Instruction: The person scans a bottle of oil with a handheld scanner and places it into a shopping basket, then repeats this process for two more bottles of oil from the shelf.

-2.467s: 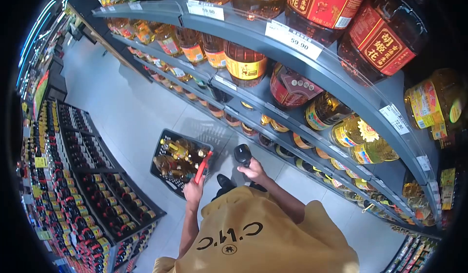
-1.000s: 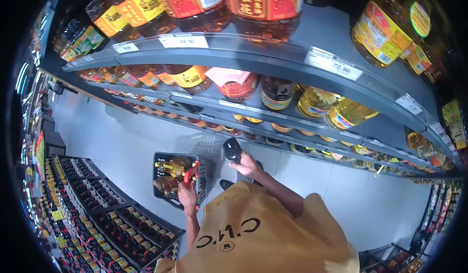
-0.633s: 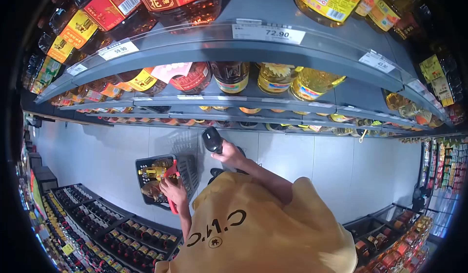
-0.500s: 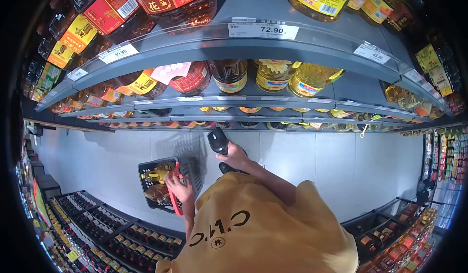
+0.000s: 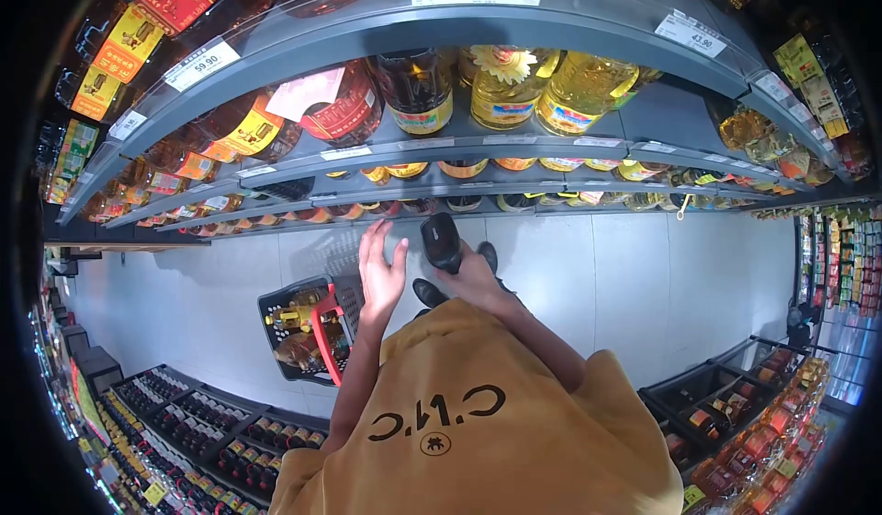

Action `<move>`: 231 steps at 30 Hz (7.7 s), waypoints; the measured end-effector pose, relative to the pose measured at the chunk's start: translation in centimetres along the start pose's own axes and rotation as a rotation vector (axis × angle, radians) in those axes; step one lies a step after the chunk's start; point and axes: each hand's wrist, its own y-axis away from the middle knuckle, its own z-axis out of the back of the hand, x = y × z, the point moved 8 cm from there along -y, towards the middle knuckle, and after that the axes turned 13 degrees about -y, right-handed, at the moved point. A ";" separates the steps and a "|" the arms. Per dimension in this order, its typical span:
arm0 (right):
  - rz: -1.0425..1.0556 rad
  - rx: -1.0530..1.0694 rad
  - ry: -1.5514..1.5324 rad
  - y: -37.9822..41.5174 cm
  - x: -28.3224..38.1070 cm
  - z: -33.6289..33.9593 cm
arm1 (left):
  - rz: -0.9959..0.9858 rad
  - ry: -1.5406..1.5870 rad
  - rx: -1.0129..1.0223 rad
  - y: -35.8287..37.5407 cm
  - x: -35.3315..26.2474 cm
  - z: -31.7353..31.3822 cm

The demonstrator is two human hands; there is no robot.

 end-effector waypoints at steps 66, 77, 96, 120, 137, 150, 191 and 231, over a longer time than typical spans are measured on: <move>0.657 0.029 -0.063 2.7 25.6 19.3 | -0.434 0.225 -0.629 -12.2 -28.1 12.0; 0.628 -0.216 -0.412 2.9 34.5 23.2 | -0.685 0.279 -0.561 -19.8 -36.6 16.6; 0.670 -0.181 -0.434 1.6 36.8 24.4 | -0.661 0.118 -0.674 -20.9 -36.1 16.5; 0.644 -0.015 -0.438 -1.3 36.3 24.5 | -0.546 0.088 -0.659 -20.9 -33.9 15.1; 0.564 0.327 -0.825 -3.5 46.6 13.0 | -0.254 0.062 -1.026 -20.7 -25.5 25.5; 0.580 0.355 -0.860 -7.4 49.4 11.7 | -0.058 0.053 -0.848 -22.4 -25.1 25.4; 0.567 0.330 -0.956 -10.2 48.6 14.1 | -0.256 0.238 -0.401 -27.5 -25.7 26.5; 0.521 0.369 -0.815 -9.1 46.6 14.9 | -0.063 -0.394 -0.584 -27.4 -30.9 29.6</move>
